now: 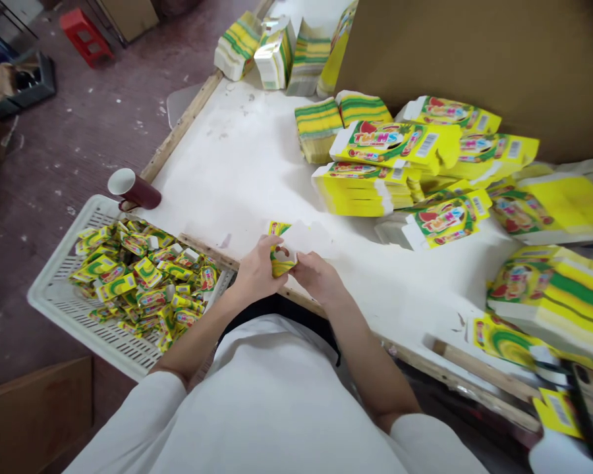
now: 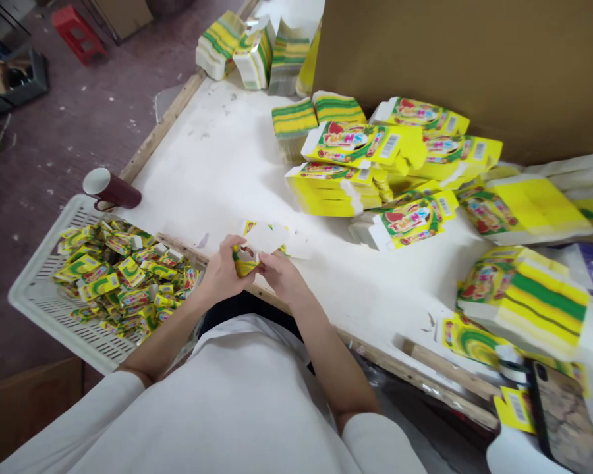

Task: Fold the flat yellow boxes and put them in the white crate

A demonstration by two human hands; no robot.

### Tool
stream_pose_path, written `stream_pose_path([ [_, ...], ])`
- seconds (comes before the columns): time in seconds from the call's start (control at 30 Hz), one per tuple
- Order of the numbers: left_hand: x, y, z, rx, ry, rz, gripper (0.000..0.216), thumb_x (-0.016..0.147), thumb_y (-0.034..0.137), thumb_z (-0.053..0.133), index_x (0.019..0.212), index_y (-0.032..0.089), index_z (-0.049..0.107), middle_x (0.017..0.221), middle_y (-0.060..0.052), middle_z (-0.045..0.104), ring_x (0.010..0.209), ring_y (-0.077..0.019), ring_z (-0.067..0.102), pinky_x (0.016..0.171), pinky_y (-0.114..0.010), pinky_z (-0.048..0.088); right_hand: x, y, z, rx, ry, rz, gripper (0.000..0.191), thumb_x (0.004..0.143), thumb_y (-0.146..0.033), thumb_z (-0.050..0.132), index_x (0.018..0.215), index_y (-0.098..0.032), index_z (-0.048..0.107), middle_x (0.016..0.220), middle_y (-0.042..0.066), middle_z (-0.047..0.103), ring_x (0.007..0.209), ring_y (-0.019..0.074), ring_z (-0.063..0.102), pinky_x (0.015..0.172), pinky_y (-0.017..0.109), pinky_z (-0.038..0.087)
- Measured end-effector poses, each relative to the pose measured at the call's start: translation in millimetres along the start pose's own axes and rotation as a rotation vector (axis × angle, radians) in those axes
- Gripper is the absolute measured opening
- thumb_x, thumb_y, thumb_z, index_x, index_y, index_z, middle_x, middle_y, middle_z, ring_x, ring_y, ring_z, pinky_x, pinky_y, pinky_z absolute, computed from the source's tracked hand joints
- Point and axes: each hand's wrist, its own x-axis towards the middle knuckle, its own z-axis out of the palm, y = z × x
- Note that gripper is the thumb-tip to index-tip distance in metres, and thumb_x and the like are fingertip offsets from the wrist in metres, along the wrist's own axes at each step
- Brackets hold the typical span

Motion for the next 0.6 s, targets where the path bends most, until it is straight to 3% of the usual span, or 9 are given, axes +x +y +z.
stream_pose_path([
  [0.07, 1, 0, -2, 0.022, -0.014, 0.007, 0.061, 0.072, 0.015, 0.063, 0.124, 0.022, 0.033, 0.113, -0.009, 0.059, 0.093, -0.0210, 0.067, 0.076, -0.031, 0.052, 1, 2, 1, -0.025, 0.035, -0.010, 0.019, 0.075, -0.038, 0.068, 0.087, -0.024, 0.071, 0.102, 0.002, 0.076, 0.101, 0.0245, 0.069, 0.088, 0.039, 0.056],
  [0.13, 2, 0, -5, 0.052, -0.044, 0.004, 0.058, 0.070, 0.013, 0.063, 0.121, 0.022, 0.037, 0.113, -0.009, 0.060, 0.093, -0.0215, 0.067, 0.075, -0.031, 0.052, 1, 4, 2, -0.118, 0.075, -0.065, 0.031, 0.075, -0.035, 0.069, 0.104, -0.025, 0.071, 0.110, 0.003, 0.076, 0.108, 0.0254, 0.067, 0.097, 0.041, 0.053],
  [0.23, 3, -2, -6, 0.069, -0.117, -0.036, 0.058, 0.069, 0.012, 0.063, 0.121, 0.022, 0.038, 0.110, -0.008, 0.062, 0.092, -0.0222, 0.068, 0.073, -0.031, 0.052, -1, 7, 0, -0.380, 0.144, -0.187, 0.046, 0.086, -0.039, 0.062, 0.129, -0.023, 0.063, 0.122, 0.008, 0.072, 0.116, 0.0276, 0.065, 0.105, 0.046, 0.049],
  [0.33, 4, -6, -2, 0.042, -0.169, -0.098, 0.066, 0.071, 0.015, 0.062, 0.130, 0.021, 0.033, 0.110, -0.009, 0.062, 0.092, -0.0234, 0.068, 0.073, -0.033, 0.053, -6, 11, -1, -0.696, 0.110, -0.311, 0.055, 0.091, -0.040, 0.057, 0.143, -0.024, 0.052, 0.137, 0.011, 0.064, 0.125, 0.0296, 0.061, 0.108, 0.050, 0.047],
  [0.43, 5, -8, 2, 0.007, -0.125, -0.106, 0.068, 0.074, 0.015, 0.060, 0.134, 0.019, 0.029, 0.124, -0.016, 0.055, 0.104, -0.0253, 0.065, 0.078, -0.036, 0.054, -9, 14, -1, -0.891, 0.058, -0.436, 0.057, 0.094, -0.027, 0.052, 0.150, -0.026, 0.044, 0.144, 0.009, 0.059, 0.133, 0.0267, 0.055, 0.112, 0.046, 0.044],
  [0.5, 6, -8, 2, 0.028, -0.069, -0.103, 0.067, 0.074, 0.015, 0.062, 0.133, 0.016, 0.031, 0.128, -0.019, 0.051, 0.112, -0.0276, 0.062, 0.085, -0.039, 0.054, -7, 15, -4, -0.903, 0.111, -0.500, 0.056, 0.095, -0.021, 0.048, 0.151, -0.027, 0.043, 0.143, 0.008, 0.060, 0.130, 0.0242, 0.058, 0.110, 0.043, 0.047],
  [0.6, 5, -10, -5, 0.092, -0.033, -0.100, 0.060, 0.072, 0.015, 0.067, 0.126, 0.016, 0.041, 0.119, -0.015, 0.058, 0.111, -0.0293, 0.060, 0.092, -0.043, 0.052, -3, 16, -10, -0.926, 0.229, -0.594, 0.057, 0.097, -0.021, 0.046, 0.153, -0.029, 0.038, 0.145, 0.008, 0.058, 0.129, 0.0224, 0.059, 0.109, 0.042, 0.049],
])
